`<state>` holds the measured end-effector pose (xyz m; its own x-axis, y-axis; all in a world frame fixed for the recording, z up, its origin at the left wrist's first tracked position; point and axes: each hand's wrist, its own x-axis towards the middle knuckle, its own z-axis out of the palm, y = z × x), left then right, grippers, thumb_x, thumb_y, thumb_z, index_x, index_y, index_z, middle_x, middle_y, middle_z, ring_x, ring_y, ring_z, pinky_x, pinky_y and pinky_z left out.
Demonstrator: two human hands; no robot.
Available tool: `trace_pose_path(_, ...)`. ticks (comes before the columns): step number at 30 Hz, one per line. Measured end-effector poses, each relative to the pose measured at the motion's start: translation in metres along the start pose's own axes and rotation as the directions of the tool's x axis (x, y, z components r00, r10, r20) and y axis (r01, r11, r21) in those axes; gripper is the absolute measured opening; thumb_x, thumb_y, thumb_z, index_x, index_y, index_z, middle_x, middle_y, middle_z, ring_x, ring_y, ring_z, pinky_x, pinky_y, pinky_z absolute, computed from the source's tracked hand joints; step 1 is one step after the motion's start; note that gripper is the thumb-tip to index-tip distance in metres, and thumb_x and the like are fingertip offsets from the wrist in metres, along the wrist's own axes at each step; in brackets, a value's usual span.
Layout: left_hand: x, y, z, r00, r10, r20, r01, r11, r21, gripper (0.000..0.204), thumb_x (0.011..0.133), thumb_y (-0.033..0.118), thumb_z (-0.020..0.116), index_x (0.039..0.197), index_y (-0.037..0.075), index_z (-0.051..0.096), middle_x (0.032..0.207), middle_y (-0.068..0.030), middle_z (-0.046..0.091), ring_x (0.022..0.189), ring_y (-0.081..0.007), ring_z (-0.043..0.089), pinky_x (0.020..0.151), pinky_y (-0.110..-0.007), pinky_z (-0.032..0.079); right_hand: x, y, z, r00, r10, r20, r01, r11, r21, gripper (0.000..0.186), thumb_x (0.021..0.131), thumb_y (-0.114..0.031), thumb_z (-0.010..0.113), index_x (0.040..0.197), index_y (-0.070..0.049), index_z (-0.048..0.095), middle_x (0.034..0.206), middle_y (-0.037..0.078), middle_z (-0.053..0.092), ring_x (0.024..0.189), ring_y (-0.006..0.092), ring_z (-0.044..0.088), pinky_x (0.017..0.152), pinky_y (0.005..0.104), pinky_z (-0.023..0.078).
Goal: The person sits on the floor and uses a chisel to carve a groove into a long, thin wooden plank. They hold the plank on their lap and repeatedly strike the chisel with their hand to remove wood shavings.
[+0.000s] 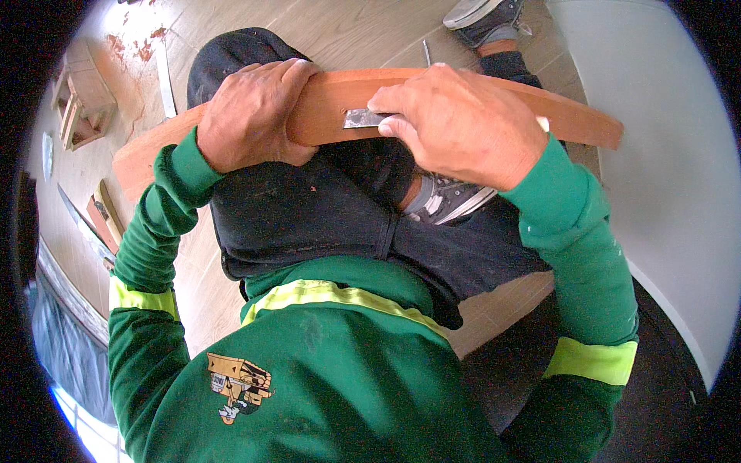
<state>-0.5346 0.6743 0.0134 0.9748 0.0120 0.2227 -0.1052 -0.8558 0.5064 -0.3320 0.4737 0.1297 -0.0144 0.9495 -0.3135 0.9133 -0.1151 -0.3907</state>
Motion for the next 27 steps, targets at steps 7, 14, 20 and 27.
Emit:
trace_pose_path(7,0.003,0.002,0.000,1.000,-0.010,0.028,0.009,0.998,0.056,0.082,0.059,0.031,0.096,0.126,0.001,0.059,0.105,-0.0180,0.074,0.104,-0.0393,0.077,0.095,-0.048,0.063,0.015,0.005,-0.016,0.992,-0.109,0.068,0.115,0.989,-0.089,0.018,0.101,-0.022,0.071,0.110,-0.010,0.080,0.099,0.022,0.078,0.097,0.0443,0.075,0.089,0.0560,0.059)
trace_pose_path(14,-0.001,0.001,0.004,0.999,-0.042,0.021,0.041,0.999,0.031,0.087,0.058,0.032,0.096,0.132,0.004,0.057,0.112,-0.0203,0.073,0.107,-0.0430,0.073,0.096,-0.050,0.060,0.025,0.001,-0.016,0.983,-0.069,0.173,0.086,0.992,-0.089,0.017,0.100,-0.020,0.071,0.110,-0.008,0.079,0.096,0.023,0.077,0.096,0.0446,0.075,0.087,0.0572,0.059)
trace_pose_path(20,-0.001,0.003,0.001,0.999,-0.050,0.019,0.050,0.998,0.027,0.084,0.057,0.031,0.098,0.127,0.002,0.059,0.107,-0.0175,0.073,0.107,-0.0398,0.075,0.097,-0.049,0.060,0.003,-0.009,0.015,1.000,0.008,0.022,-0.009,1.000,0.028,0.022,0.103,-0.019,0.069,0.115,-0.003,0.078,0.104,0.025,0.078,0.098,0.0463,0.074,0.089,0.0561,0.059)
trace_pose_path(27,-0.001,0.002,0.001,0.999,-0.044,0.033,0.043,0.999,0.016,0.089,0.058,0.032,0.096,0.132,0.003,0.057,0.113,-0.0205,0.073,0.108,-0.0434,0.073,0.096,-0.051,0.059,-0.019,-0.015,0.040,0.980,0.144,-0.139,-0.114,0.971,0.209,0.029,0.105,-0.023,0.069,0.124,-0.003,0.079,0.114,0.021,0.080,0.107,0.0447,0.073,0.099,0.0549,0.056)
